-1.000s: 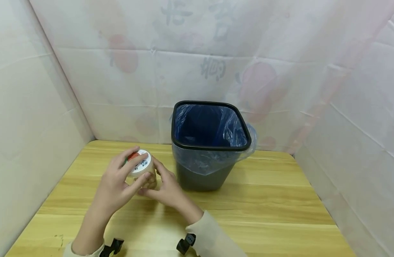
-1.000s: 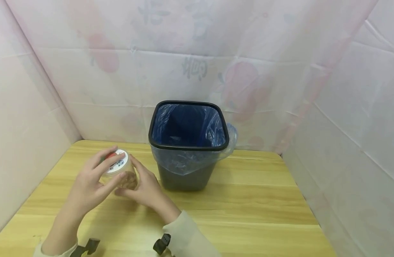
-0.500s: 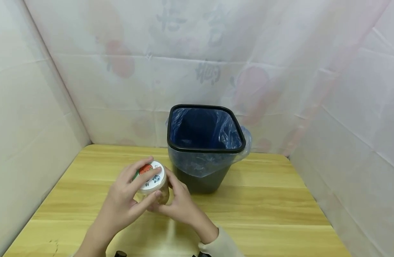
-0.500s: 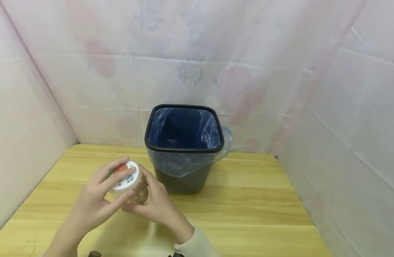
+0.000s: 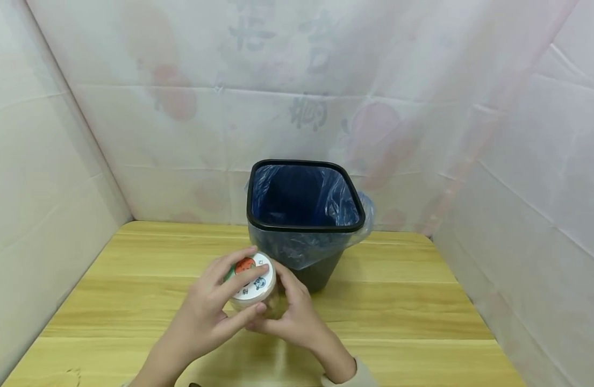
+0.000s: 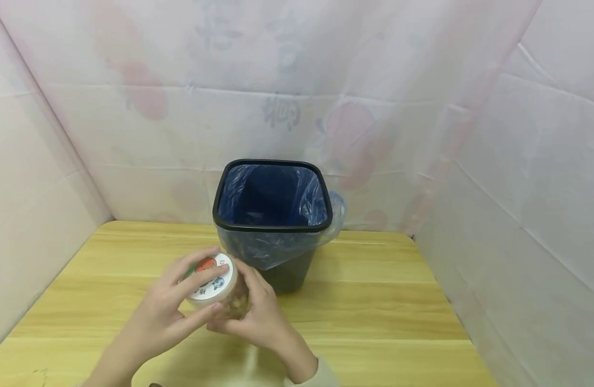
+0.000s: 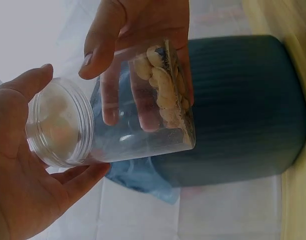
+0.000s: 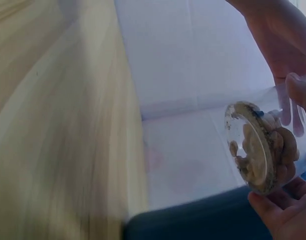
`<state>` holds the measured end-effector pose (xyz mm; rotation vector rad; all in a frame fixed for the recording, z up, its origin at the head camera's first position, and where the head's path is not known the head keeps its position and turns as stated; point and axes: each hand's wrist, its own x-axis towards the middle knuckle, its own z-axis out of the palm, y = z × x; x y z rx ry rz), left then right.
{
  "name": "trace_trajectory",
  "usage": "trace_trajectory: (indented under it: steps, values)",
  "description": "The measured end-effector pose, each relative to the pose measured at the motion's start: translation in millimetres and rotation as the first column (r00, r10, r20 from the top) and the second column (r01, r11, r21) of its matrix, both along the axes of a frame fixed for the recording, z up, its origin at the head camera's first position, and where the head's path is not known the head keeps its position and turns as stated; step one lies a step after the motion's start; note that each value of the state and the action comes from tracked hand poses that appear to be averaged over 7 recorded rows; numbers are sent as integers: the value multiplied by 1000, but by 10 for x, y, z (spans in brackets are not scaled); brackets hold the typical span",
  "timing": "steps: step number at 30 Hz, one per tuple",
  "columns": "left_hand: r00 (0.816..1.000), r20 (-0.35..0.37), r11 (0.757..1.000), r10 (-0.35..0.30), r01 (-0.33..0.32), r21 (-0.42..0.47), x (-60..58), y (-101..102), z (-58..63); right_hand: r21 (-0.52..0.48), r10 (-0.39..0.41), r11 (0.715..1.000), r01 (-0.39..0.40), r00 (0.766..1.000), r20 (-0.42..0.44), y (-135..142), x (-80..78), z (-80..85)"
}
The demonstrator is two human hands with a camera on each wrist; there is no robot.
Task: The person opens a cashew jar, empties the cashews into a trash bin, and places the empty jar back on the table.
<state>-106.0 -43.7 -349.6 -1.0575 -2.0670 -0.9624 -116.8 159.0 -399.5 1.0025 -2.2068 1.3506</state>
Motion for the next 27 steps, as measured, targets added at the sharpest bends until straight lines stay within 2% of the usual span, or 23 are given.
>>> trace_trajectory:
  steps: [4, 14, 20, 27]
  values:
    - [1000, 10, 1000, -25, 25, -8, -10, 67, 0, 20, -16, 1000, 16, 1000, -9, 108, 20, 21]
    - [994, 13, 994, -110, 110, -10, 11, 192, 81, 71, -23, 997, 20, 999, 47, 385, 129, 194]
    - [993, 16, 993, -114, 114, -32, 52, 234, 126, 110, -35, 994, 28, 998, 56, 505, 172, 280]
    - [993, 2, 992, -120, 120, -30, 82, 316, 175, 135, -47, 990, 46, 999, 5, 615, 199, 382]
